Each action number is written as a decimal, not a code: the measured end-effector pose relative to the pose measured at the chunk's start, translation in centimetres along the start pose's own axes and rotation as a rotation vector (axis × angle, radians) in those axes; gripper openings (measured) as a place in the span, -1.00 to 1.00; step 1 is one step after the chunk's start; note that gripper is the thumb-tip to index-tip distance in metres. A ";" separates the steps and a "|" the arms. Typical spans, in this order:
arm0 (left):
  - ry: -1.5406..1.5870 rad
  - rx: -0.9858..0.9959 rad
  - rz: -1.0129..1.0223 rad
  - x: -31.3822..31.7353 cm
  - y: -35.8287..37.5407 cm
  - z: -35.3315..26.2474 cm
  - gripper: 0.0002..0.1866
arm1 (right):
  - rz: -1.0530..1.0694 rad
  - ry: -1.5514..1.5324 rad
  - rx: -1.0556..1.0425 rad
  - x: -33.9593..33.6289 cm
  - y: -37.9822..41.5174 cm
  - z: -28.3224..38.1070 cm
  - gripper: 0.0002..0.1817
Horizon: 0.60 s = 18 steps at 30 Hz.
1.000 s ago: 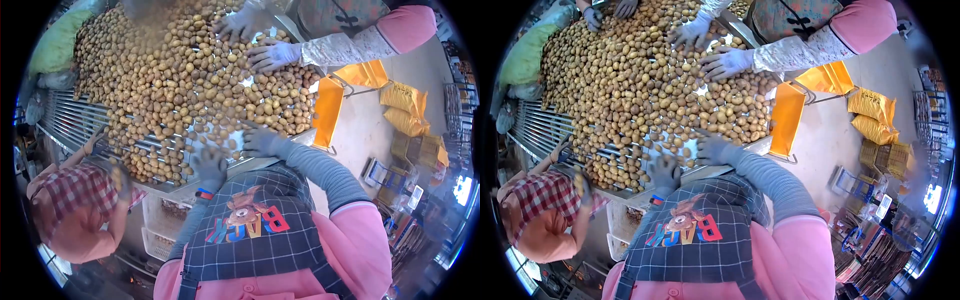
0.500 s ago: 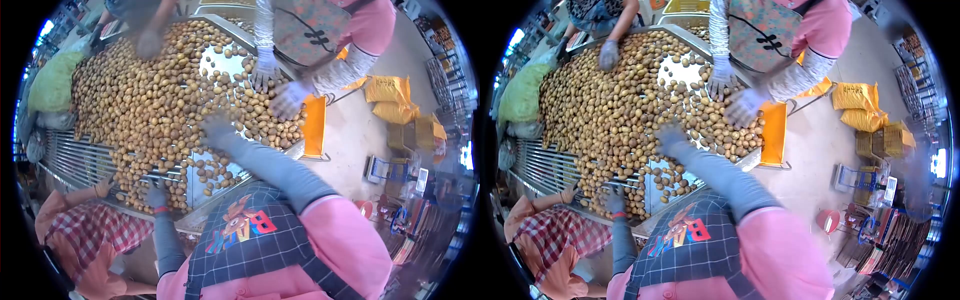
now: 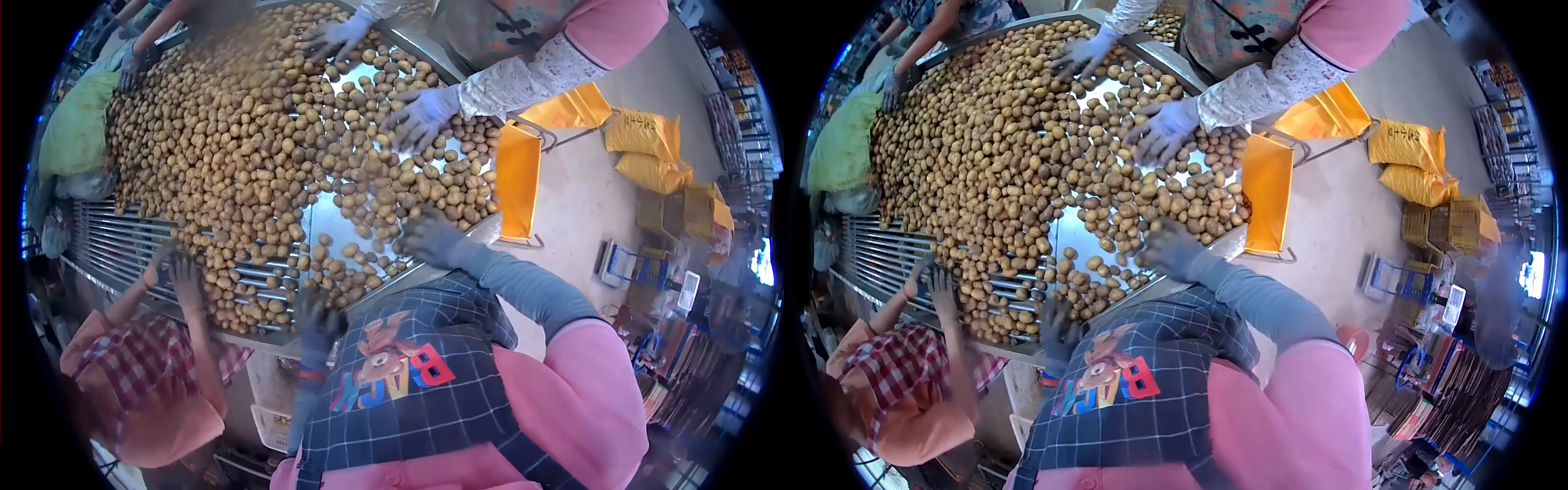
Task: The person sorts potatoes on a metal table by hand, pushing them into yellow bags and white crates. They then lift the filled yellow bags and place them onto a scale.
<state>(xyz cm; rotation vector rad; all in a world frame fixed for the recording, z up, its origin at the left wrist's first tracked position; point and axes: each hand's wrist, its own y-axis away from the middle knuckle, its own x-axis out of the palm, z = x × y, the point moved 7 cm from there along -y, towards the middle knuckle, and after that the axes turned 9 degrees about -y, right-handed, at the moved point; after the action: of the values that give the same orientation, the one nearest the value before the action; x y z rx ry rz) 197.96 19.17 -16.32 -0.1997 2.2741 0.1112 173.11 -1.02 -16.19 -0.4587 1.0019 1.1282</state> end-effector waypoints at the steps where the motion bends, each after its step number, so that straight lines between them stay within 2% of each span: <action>1: -0.237 -0.006 -0.119 -2.0 -1.0 1.3 -0.48 | -0.098 0.057 0.119 -0.3 0.9 -2.4 -0.66; 2: -0.473 -0.013 -0.238 -3.8 -1.6 2.5 -0.46 | -0.194 0.115 0.238 -0.5 1.6 -4.2 -0.65; 3: -0.620 -0.302 -0.319 -4.8 -1.7 5.6 -0.40 | -0.189 0.119 0.235 -0.9 1.7 -3.7 -0.65; 4: -0.760 -0.599 -0.396 -5.4 -0.6 9.4 -0.35 | -0.303 0.122 0.354 -2.5 2.4 -3.4 -0.65; 5: -0.683 -0.723 -0.314 -3.6 1.8 14.9 -0.28 | -0.418 0.125 0.471 -3.7 3.2 -3.2 -0.65; 6: -0.615 -0.847 -0.228 -1.7 4.2 20.0 -0.21 | -0.415 0.128 0.465 -3.8 3.9 -2.6 -0.65; 8: -0.210 -0.690 -0.321 0.9 4.6 15.3 -0.11 | -0.403 -0.193 0.126 -3.2 6.1 0.2 -0.67; 9: -0.652 -0.618 -0.101 0.1 3.5 9.6 -0.07 | -0.400 -0.195 0.132 -2.8 7.8 0.6 -0.67; 10: -0.649 -0.625 -0.091 0.1 3.0 8.0 -0.07 | -0.413 -0.240 0.199 -2.6 9.7 0.5 -0.71; 12: -0.200 -0.593 0.021 2.9 0.8 6.2 -0.08 | -0.411 -0.289 0.263 -2.0 11.9 0.6 -0.74; 13: -0.006 -0.588 0.084 4.7 -0.2 5.2 -0.10 | -0.534 -0.460 0.457 -1.9 13.3 -0.3 -0.77; 14: -0.045 -0.474 0.074 6.4 -1.9 2.7 -0.15 | -0.656 -0.628 0.654 -1.4 14.7 -1.3 -0.80; 16: -0.187 -0.239 0.017 8.1 -5.7 -1.4 -0.24 | -0.703 -0.603 0.633 -1.3 14.0 -1.5 -0.80; 17: -0.295 -0.122 -0.037 8.2 -7.7 -2.8 -0.28 | -0.656 -0.553 0.591 -1.3 12.9 -1.2 -0.80; 18: -0.070 0.018 0.026 8.2 -9.5 -3.6 -0.33 | -0.605 -0.502 0.555 -1.5 12.0 -0.8 -0.80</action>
<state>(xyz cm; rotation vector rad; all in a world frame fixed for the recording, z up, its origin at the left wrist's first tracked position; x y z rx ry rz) 191.71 8.42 -20.29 -0.1549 2.2076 0.1089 161.83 2.38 -13.30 -0.0069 0.6226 0.3561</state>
